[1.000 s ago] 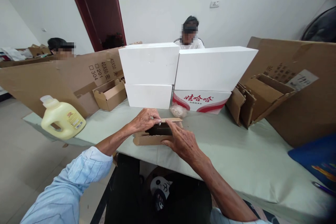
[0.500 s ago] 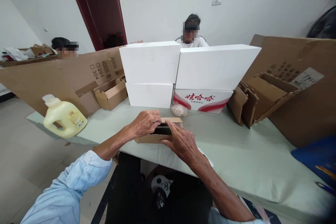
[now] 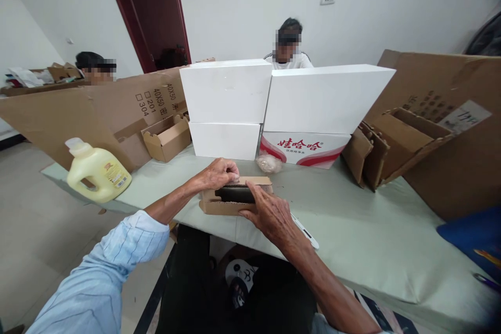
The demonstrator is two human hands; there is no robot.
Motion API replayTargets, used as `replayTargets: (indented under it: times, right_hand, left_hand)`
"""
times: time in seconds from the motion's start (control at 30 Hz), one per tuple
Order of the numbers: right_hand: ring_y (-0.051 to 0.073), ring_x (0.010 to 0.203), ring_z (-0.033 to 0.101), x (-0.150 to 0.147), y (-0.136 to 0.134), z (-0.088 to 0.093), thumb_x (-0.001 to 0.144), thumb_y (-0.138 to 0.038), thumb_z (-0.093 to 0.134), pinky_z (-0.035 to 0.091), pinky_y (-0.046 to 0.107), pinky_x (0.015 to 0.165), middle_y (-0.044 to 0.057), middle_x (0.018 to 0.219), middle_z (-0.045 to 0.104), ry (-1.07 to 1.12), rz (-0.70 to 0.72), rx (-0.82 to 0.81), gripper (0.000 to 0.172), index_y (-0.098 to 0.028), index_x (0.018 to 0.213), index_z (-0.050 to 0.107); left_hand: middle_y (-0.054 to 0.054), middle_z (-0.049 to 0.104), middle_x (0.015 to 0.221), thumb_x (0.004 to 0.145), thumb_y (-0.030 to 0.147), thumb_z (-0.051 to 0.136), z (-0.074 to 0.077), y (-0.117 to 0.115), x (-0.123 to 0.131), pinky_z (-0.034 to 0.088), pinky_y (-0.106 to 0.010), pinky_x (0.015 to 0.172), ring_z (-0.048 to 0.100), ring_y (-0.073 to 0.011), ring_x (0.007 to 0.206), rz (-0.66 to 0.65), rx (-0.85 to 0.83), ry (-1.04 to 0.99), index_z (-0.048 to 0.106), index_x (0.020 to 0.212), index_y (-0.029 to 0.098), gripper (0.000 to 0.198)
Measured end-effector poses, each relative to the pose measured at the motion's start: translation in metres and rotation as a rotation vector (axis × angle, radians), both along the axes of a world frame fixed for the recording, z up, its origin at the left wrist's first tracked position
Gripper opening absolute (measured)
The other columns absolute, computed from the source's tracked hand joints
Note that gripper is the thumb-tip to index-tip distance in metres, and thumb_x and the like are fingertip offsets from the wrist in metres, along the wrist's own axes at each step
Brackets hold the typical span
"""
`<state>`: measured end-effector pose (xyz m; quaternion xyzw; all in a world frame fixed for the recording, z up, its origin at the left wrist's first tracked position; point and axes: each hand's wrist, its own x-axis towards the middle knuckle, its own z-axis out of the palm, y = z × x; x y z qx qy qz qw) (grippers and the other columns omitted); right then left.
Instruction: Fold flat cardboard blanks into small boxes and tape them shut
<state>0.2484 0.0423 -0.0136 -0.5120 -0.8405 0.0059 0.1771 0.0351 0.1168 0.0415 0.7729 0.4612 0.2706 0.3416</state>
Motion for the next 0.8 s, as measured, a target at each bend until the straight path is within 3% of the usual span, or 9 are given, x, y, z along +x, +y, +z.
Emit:
replayTargets:
  times: [0.13, 0.27, 0.43, 0.63, 0.8]
  right_hand:
    - [0.032, 0.108, 0.076, 0.003, -0.003, -0.006, 0.088, -0.03, 0.083, 0.061, 0.038, 0.082, 0.014, 0.134, 0.074, 0.009, 0.023, 0.035, 0.067, -0.021, 0.147, 0.054]
    - [0.031, 0.108, 0.076, 0.004, -0.004, -0.011, 0.09, -0.03, 0.082, 0.061, 0.039, 0.084, 0.015, 0.13, 0.076, 0.034, 0.054, 0.066, 0.065, -0.019, 0.147, 0.054]
    - [0.03, 0.107, 0.076, 0.005, -0.004, -0.015, 0.089, -0.028, 0.082, 0.06, 0.038, 0.084, 0.015, 0.129, 0.075, 0.06, 0.072, 0.079, 0.062, -0.02, 0.145, 0.055]
    - [0.03, 0.109, 0.075, 0.0, -0.008, -0.014, 0.089, -0.027, 0.083, 0.058, 0.037, 0.083, 0.013, 0.124, 0.076, 0.068, 0.072, 0.078, 0.065, -0.02, 0.147, 0.052]
    - [0.027, 0.105, 0.075, -0.005, -0.016, -0.004, 0.091, -0.026, 0.082, 0.055, 0.035, 0.08, 0.01, 0.117, 0.078, 0.099, 0.074, 0.055, 0.053, -0.019, 0.136, 0.056]
  left_hand:
    - [0.002, 0.065, 0.061, 0.074, 0.016, 0.073, -0.007, 0.012, -0.003, 0.035, -0.018, 0.05, 0.052, -0.0081, 0.054, 0.081, -0.206, -0.222, 0.07, 0.069, 0.013, 0.006]
    - [-0.005, 0.073, 0.071, 0.078, 0.019, 0.079, -0.019, 0.024, -0.006, 0.046, -0.017, 0.054, 0.061, -0.0086, 0.058, 0.136, -0.307, -0.345, 0.071, 0.074, 0.011, 0.012]
    - [-0.005, 0.07, 0.066, 0.078, 0.023, 0.089, -0.025, 0.036, -0.012, 0.054, -0.018, 0.056, 0.066, -0.0108, 0.061, 0.163, -0.406, -0.464, 0.07, 0.073, 0.011, 0.023]
    - [-0.006, 0.07, 0.068, 0.077, 0.022, 0.092, -0.021, 0.045, -0.018, 0.058, -0.021, 0.055, 0.066, -0.0115, 0.06, 0.217, -0.453, -0.608, 0.068, 0.071, 0.01, 0.028]
    - [-0.004, 0.067, 0.063, 0.078, 0.021, 0.09, -0.02, 0.05, -0.017, 0.058, -0.022, 0.055, 0.065, -0.0117, 0.057, 0.24, -0.423, -0.693, 0.063, 0.071, 0.012, 0.029]
